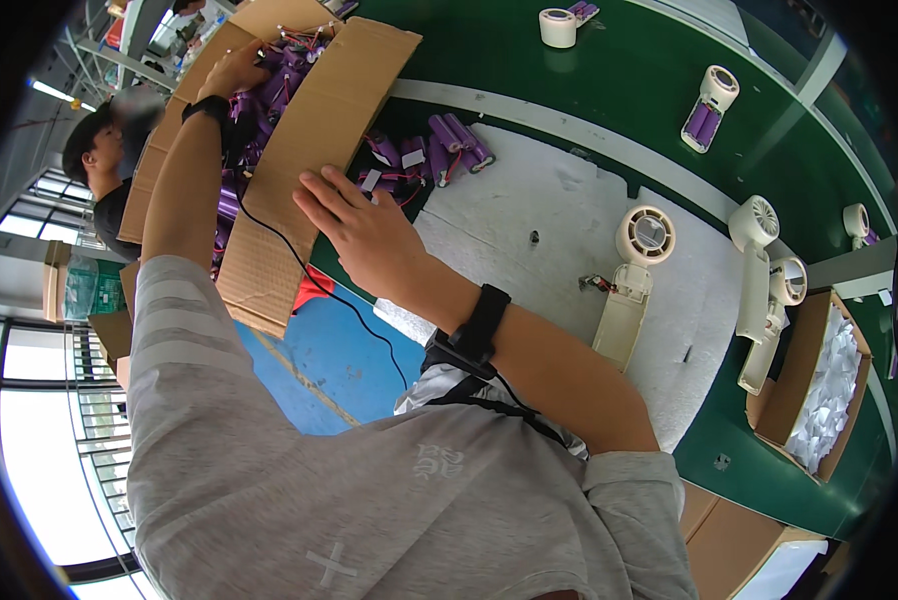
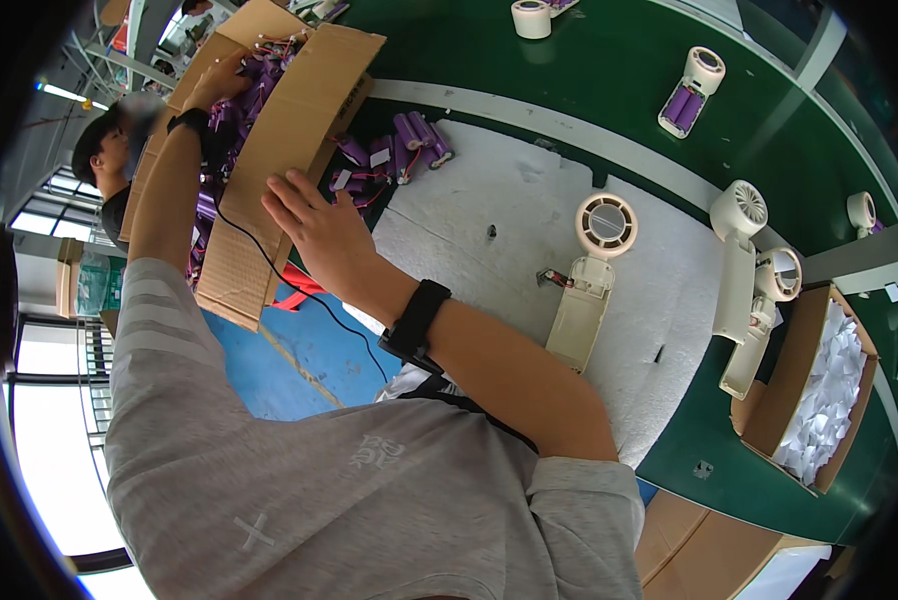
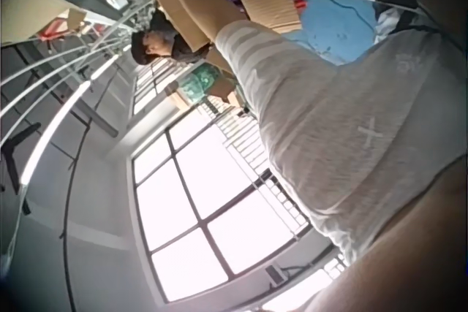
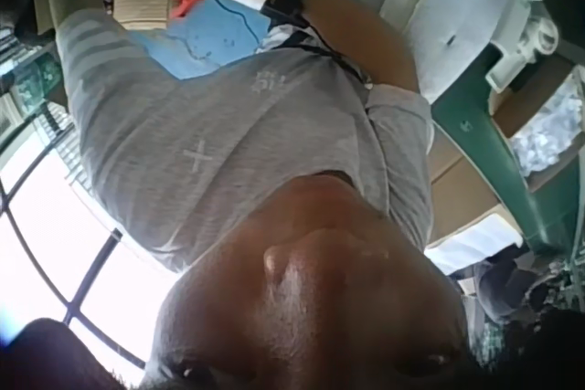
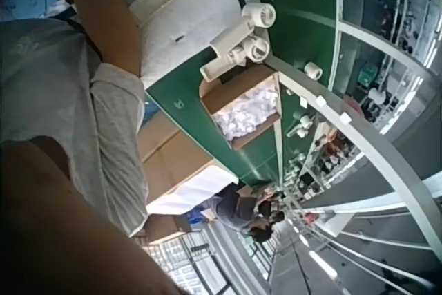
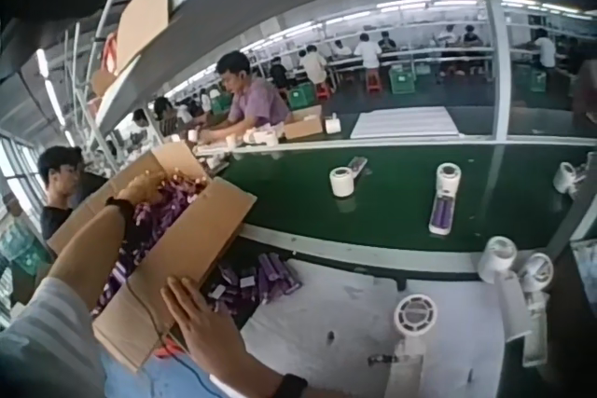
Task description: The person assembles handheld fans by plugging battery pack wires into circuit boards, fitting the batteries and boards into the fan casings, and placing the fans on the assembly line. The person also unloads battery packs from a cardboard box onto the table.
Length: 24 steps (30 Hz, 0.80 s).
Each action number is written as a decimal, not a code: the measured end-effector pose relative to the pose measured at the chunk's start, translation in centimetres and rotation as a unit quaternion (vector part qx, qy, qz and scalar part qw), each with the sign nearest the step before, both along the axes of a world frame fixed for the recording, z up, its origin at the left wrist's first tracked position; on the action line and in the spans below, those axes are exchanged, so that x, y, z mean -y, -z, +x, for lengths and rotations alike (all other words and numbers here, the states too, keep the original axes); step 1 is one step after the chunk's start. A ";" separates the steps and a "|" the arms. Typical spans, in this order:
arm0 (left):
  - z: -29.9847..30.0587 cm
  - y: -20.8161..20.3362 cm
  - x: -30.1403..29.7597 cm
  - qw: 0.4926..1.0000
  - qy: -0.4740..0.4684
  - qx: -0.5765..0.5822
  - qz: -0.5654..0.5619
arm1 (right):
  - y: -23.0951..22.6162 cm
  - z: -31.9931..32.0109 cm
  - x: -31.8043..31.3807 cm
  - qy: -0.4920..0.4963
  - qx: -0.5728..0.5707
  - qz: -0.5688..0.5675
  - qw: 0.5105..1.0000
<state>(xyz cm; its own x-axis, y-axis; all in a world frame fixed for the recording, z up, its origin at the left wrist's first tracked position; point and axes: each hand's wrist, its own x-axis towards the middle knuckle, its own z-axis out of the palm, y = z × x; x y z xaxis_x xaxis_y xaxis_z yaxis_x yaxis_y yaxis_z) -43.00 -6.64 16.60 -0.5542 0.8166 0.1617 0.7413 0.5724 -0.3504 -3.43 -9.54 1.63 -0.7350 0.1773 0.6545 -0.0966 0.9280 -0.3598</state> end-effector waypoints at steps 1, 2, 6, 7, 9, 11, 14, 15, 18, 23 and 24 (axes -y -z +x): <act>0.5 0.1 -0.2 1.000 -0.016 0.005 0.002 | 0.1 0.0 -0.1 0.003 0.000 0.000 1.000; 0.9 0.2 -0.5 0.999 -0.032 0.009 0.003 | 0.2 0.1 -0.2 0.005 0.000 0.000 1.000; 0.5 -0.2 -0.3 0.998 0.027 0.056 -0.013 | 0.1 0.2 -0.1 0.007 0.007 0.000 1.000; -0.2 -0.2 -0.2 0.995 0.063 0.078 -0.024 | 0.2 0.2 -0.1 0.013 0.009 0.001 1.000; -1.7 -0.1 0.0 0.993 0.083 0.081 -0.031 | 0.2 0.1 0.0 0.012 0.000 0.000 1.000; -3.4 0.1 -0.1 0.989 0.113 0.085 -0.047 | 0.3 0.0 0.2 0.021 -0.001 0.001 1.000; -4.0 -0.2 0.2 0.978 0.168 0.114 -0.039 | 0.2 -0.2 0.2 0.004 -0.009 -0.019 1.000; -3.5 0.0 -0.2 0.977 0.178 0.113 -0.036 | 0.3 -0.1 0.0 0.013 -0.008 -0.015 1.000; -0.6 0.2 -0.7 0.993 0.082 0.083 -0.015 | 0.6 0.0 -0.2 0.004 -0.006 -0.022 1.000; 0.3 -0.3 0.4 0.994 0.103 0.043 -0.017 | 0.5 -0.3 0.2 -0.009 -0.013 -0.013 1.000; 1.3 -0.3 0.2 0.996 0.079 0.051 -0.005 | 0.4 -0.2 0.2 -0.003 -0.006 -0.011 1.000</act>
